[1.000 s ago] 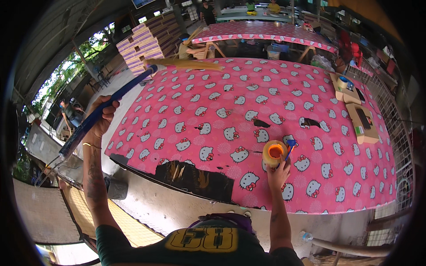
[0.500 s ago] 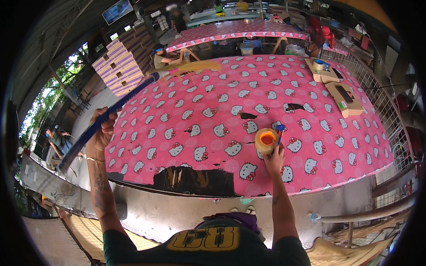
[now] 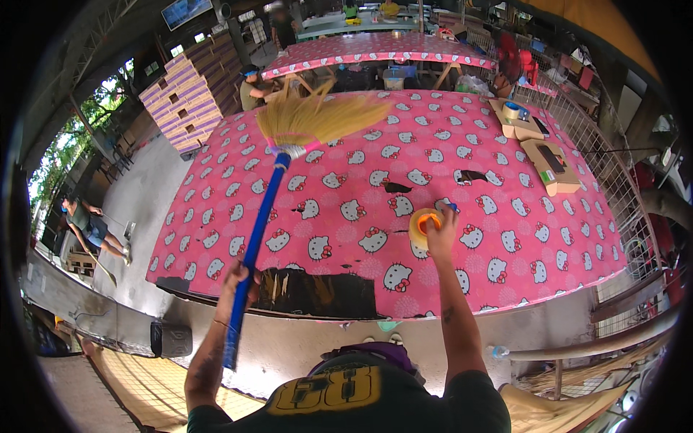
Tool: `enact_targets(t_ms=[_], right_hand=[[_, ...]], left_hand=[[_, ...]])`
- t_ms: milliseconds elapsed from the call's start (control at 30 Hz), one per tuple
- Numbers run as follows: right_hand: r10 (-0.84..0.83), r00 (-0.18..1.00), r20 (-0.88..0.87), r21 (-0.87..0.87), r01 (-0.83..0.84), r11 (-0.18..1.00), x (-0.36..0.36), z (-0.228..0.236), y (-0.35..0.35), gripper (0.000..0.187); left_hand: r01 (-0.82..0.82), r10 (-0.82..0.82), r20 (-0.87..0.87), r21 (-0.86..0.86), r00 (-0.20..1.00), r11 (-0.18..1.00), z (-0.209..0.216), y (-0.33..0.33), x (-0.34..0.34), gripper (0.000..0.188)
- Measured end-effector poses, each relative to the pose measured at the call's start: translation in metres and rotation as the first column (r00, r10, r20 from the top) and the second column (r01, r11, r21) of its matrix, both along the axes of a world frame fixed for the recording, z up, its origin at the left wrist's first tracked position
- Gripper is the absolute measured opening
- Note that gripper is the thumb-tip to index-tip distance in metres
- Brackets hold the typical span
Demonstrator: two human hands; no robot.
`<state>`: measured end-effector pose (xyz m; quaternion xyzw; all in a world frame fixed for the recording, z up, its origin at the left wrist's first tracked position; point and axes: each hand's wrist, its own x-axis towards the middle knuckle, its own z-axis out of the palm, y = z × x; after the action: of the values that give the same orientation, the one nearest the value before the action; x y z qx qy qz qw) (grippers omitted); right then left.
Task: The person picks up a sheet of board from a table and places it into an open cardboard box before sweeping a section of the floor and table with a broom, then retrieves several small items from a bag and moves a plastic stool.
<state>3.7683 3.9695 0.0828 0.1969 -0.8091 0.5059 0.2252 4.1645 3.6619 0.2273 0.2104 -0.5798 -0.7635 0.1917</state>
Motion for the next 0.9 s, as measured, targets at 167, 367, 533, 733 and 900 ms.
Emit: enact_targets(t_ms=[167,367,533,733,900], right_hand=[[0.190,0.981,0.027,-0.027,-0.190,0.982,0.010,0.050,-0.071,0.042],[0.527,0.790,0.313,-0.203,-0.486,0.850,-0.019,0.009,-0.158,0.037],[0.644,0.642,0.416,-0.204,-0.625,0.754,-0.027,-0.032,-0.225,0.032],[0.482,0.699,0.529,0.076,-0.604,0.793,-0.025,-0.051,-0.295,0.037],[0.266,0.714,0.648,0.273,-0.544,0.794,-0.025,-0.046,-0.336,0.040]], left_hand=[[0.068,-0.073,0.037,0.119,0.997,0.991,-0.068,0.042,0.042,0.064],[0.132,-0.205,0.152,0.388,0.967,0.912,-0.110,0.097,0.092,0.075],[0.099,-0.225,0.450,0.285,0.864,0.953,-0.147,0.119,0.118,0.059],[0.012,0.021,0.645,-0.047,0.764,0.999,-0.156,0.148,0.121,0.052],[-0.007,0.158,0.645,-0.231,0.748,0.973,-0.161,0.165,0.120,0.051]])
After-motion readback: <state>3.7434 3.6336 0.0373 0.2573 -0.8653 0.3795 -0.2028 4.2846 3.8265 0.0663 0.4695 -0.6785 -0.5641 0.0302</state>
